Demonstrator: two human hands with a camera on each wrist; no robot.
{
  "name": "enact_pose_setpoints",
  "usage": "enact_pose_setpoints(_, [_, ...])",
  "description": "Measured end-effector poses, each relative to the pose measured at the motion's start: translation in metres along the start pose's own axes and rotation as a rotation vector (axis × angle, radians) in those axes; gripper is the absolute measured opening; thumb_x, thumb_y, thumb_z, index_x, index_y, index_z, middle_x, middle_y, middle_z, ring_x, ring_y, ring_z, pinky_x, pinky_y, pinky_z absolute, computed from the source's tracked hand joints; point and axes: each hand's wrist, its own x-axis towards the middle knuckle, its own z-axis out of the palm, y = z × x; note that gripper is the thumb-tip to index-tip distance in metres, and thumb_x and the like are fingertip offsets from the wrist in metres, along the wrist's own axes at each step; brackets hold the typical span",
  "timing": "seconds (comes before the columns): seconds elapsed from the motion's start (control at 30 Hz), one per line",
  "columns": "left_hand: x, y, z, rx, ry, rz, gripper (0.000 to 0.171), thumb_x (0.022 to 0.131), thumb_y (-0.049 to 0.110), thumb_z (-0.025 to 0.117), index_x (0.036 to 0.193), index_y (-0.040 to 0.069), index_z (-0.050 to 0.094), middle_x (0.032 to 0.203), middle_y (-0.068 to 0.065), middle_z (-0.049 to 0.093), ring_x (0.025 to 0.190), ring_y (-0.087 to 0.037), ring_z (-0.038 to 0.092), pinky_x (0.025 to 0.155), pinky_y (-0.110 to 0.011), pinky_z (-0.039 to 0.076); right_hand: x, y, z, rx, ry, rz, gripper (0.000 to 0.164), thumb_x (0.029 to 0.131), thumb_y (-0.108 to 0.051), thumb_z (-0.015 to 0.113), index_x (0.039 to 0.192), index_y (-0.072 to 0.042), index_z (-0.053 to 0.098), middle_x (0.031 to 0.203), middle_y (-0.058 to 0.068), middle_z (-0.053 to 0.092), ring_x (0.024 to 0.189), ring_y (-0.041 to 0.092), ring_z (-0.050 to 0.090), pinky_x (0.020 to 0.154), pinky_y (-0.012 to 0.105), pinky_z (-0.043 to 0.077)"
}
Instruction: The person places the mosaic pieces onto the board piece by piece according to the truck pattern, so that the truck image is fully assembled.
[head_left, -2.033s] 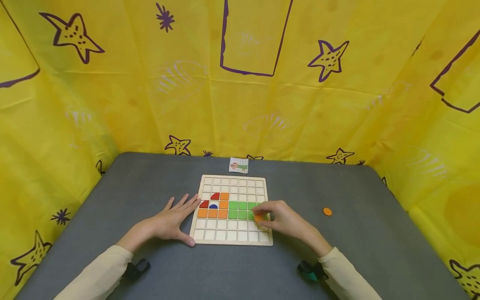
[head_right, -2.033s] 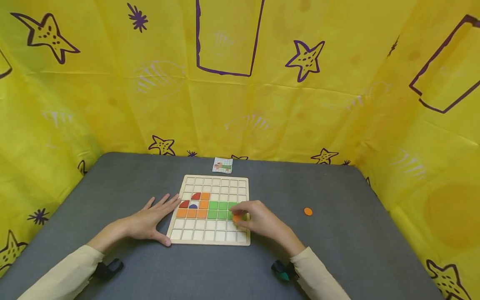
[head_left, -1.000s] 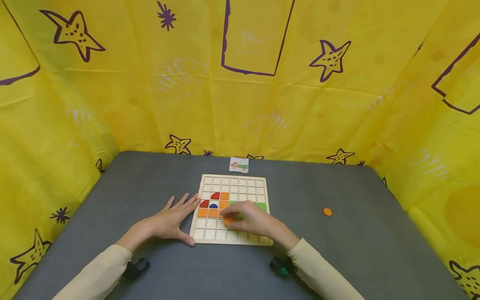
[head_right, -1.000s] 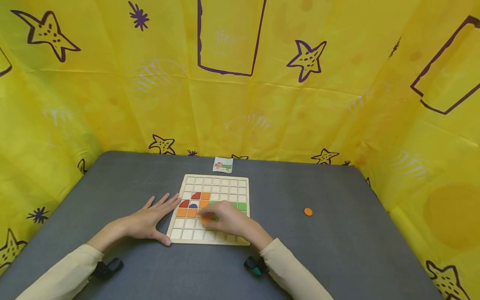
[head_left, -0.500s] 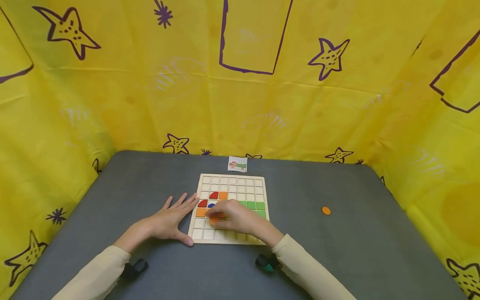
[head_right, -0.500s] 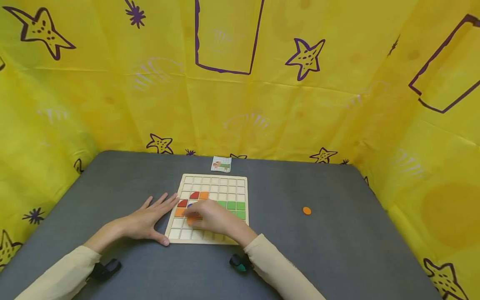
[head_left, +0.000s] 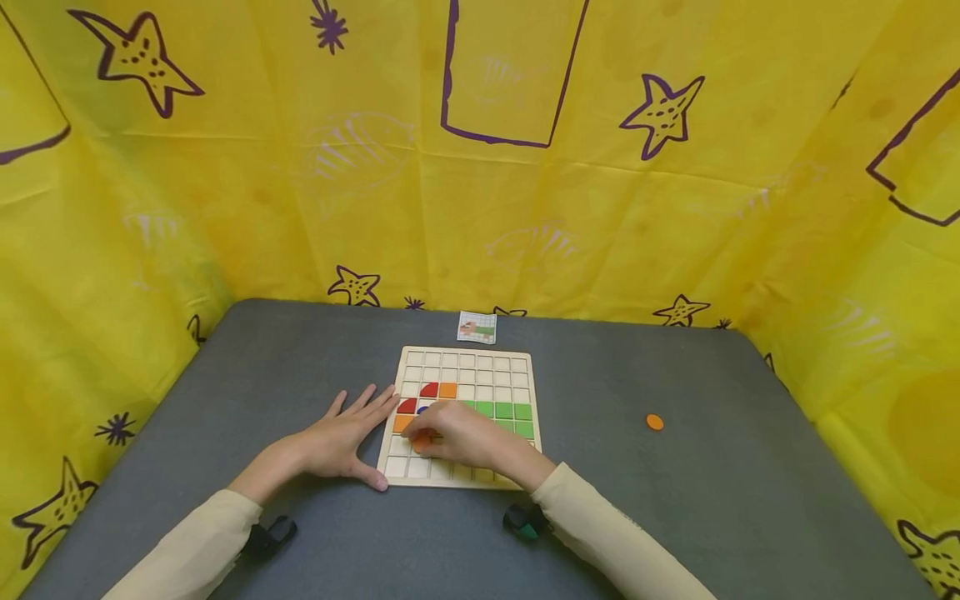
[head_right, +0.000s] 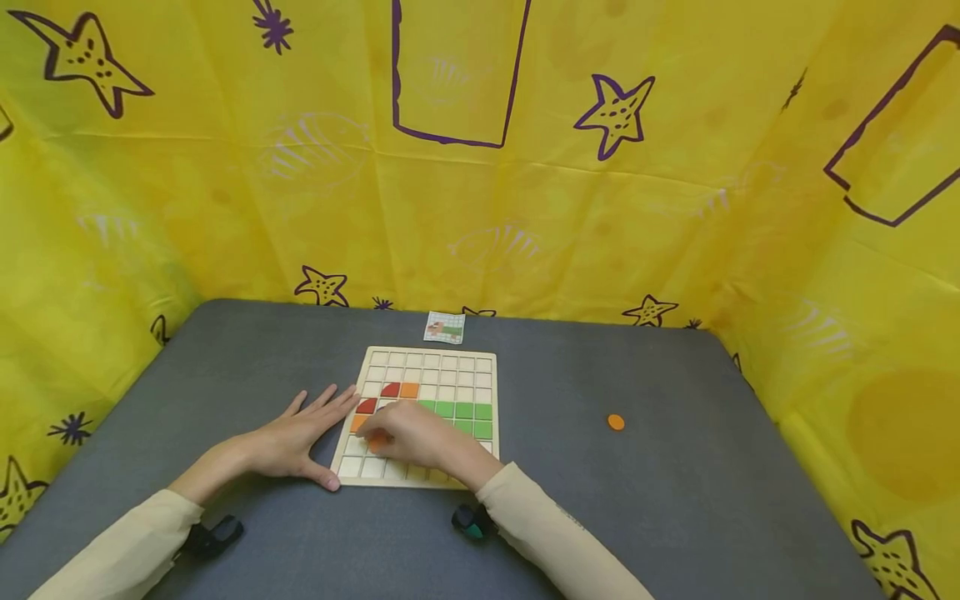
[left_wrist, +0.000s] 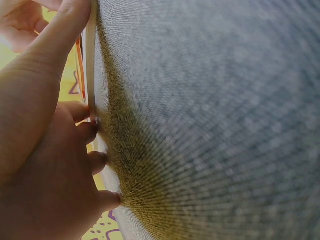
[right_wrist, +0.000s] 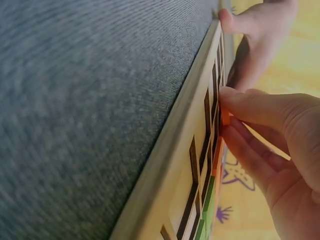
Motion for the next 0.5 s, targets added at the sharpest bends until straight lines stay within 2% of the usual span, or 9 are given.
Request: enact_pose_setpoints(0.5, [0.0008, 0.0003, -0.0001, 0.003, -0.006, -0.022, 0.123, 0.067, 0.062, 0.079, 0.157, 0.005, 0.018, 0.163, -0.015, 0.010, 0.147, -0.046, 0.002, 0.109, -0.071, -0.005, -0.0015, -0.0034, -0.0017, 0.011, -0.008, -0.006, 0.026, 0.088, -0.016, 0.074, 0.114, -0.011, 0.073, 0.106, -0.006, 0.072, 0.091, 0.002, 0.061, 0.085, 0.009, 0.044])
